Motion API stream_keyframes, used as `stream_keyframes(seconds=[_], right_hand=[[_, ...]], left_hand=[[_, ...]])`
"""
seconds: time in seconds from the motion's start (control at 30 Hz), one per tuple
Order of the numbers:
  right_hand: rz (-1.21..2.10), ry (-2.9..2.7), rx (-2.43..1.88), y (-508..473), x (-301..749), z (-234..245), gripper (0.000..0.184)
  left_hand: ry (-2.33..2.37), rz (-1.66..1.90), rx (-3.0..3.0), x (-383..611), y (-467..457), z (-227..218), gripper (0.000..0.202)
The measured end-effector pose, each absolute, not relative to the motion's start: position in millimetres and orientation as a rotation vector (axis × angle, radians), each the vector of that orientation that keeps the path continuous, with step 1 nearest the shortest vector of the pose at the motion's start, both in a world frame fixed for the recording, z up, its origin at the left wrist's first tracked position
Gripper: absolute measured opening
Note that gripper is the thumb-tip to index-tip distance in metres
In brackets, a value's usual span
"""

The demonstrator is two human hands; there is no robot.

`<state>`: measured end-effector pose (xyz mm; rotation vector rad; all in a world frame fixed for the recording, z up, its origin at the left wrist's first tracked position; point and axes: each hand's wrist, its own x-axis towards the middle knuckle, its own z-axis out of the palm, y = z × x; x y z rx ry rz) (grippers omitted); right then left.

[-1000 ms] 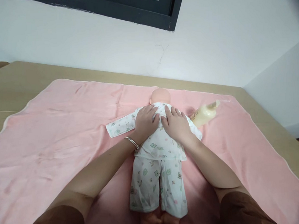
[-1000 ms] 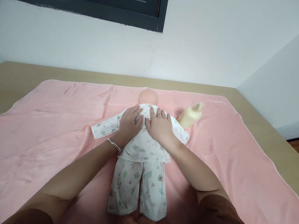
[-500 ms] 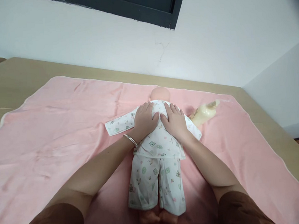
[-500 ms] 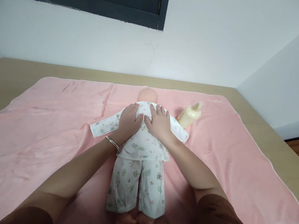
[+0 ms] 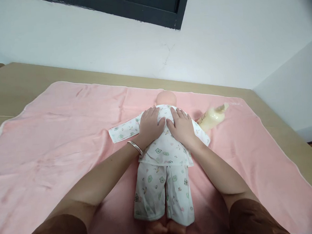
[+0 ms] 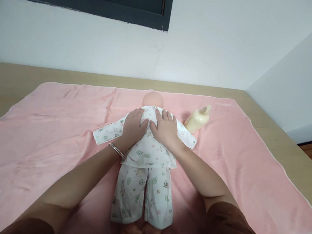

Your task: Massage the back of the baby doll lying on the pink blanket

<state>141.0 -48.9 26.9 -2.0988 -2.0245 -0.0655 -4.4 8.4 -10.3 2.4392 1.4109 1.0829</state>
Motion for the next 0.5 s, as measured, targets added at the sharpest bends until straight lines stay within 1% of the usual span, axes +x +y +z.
stream_keyframes(seconds=[0.17,0.3,0.37,0.5], right_hand=[[-0.028,-2.137,-2.006,-44,151,29,0.061],[0.016,-2.278,-1.922,-40,158,34,0.061],[-0.013,-2.275,-1.953,-43,155,36,0.060],[-0.151,-2.237,-2.029,-59,136,41,0.055]], left_hand=[[1.355,1.102,2.474,-5,12,-10,0.044],[1.146,1.131,2.620,-6,11,-5,0.039],[1.071,1.155,2.685,-6,8,-3,0.036],[1.133,1.248,2.685,-5,-2,-2,0.029]])
